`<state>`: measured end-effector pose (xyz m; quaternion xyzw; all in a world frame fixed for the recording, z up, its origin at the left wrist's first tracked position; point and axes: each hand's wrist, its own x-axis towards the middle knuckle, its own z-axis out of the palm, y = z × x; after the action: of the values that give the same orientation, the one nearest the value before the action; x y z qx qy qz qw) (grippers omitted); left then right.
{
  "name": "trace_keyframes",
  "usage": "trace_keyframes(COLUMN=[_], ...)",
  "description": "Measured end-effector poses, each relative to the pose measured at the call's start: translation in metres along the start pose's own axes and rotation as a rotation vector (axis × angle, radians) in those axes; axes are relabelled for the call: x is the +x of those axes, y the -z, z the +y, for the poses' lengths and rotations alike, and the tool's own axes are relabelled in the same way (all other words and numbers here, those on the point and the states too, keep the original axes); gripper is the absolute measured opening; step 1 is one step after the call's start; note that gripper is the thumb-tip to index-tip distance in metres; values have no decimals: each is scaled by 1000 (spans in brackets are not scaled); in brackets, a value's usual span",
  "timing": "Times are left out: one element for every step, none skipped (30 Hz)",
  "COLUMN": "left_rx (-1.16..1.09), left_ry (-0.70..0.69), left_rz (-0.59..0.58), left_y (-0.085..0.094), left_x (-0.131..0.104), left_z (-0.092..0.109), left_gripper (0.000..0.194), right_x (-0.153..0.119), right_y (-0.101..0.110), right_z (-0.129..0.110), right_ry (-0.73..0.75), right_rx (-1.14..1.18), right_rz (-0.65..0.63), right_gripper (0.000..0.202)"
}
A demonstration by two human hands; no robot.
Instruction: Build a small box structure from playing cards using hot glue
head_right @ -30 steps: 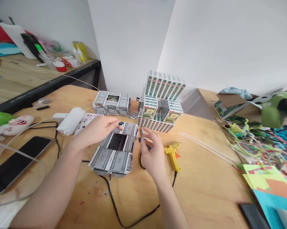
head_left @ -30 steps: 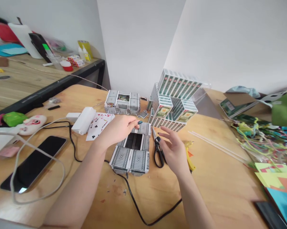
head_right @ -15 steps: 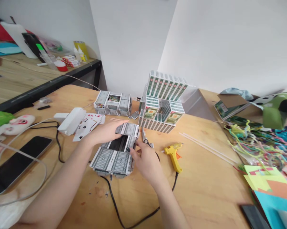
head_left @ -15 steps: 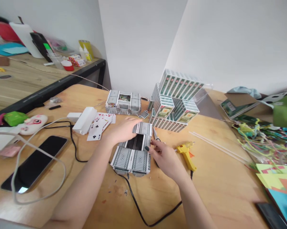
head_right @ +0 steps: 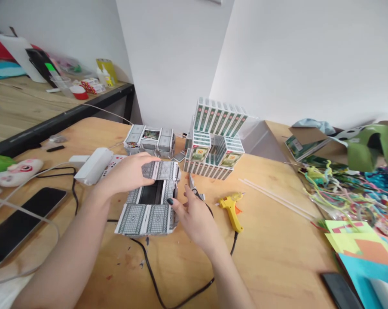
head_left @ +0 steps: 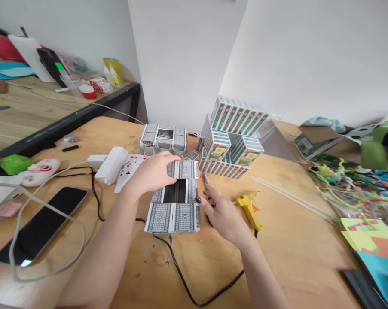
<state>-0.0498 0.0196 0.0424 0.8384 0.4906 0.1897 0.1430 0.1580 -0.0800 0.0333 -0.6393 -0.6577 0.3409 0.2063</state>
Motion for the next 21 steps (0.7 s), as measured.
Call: trace_keyframes(left_rx=[38,80,123,165,202,235,266,294,315,327,329,320,303,283,266,252,239,225,209,190,167], left_ry=[32,66,101,133,163,194,226,262,304,352,402,449,486,507,516,510,492,470,445,417,382], left_rz=[6,5,3,0,1,6,11,7,-17,-64,-127,-194,-254,-292,-303,-292,-270,-247,-228,-215,-205], left_y=[3,5,7,9,11,12,12,13,13,13,14,15,17,19,22,24,26,28,28,27,24], left_x=[-2,-3,-5,-6,-7,-7,-8,-9,-11,-13,-15,-18,-21,-24,-27,-29,-31,-31,-31,-29,-26], left_z=[1,2,4,5,7,8,10,11,12,12,13,13,12,11,10,8,5,3,0,-3,-6], left_gripper=[48,46,44,43,44,48,53,58,64,68,71,73,72,71,69,66,64,64,65,67,67], right_x=[0,1,1,1,1,2,2,2,3,3,4,4,4,5,5,6,6,7,7,8,9], right_y=[2,4,7,9,12,15,18,20,21,22,22,22,21,20,19,18,16,14,11,9,5], right_z=[1,3,4,6,8,10,11,13,14,16,16,17,17,18,18,18,18,19,19,19,19], right_ry=[4,6,1,-13,-35,-59,-78,-87,-85,-78,-70,-63,-57,-51,-45,-38,-33,-27,-20,-7,13], right_rx=[9,20,30,36,35,31,24,18,17,21,28,34,36,34,27,17,10,5,3,1,-3], right_rz=[17,36,62,96,143,196,251,303,343,368,378,377,369,359,350,342,335,326,314,299,283], right_gripper=[53,52,51,51,51,51,51,50,49,48,47,47,46,46,45,44,44,44,44,45,46])
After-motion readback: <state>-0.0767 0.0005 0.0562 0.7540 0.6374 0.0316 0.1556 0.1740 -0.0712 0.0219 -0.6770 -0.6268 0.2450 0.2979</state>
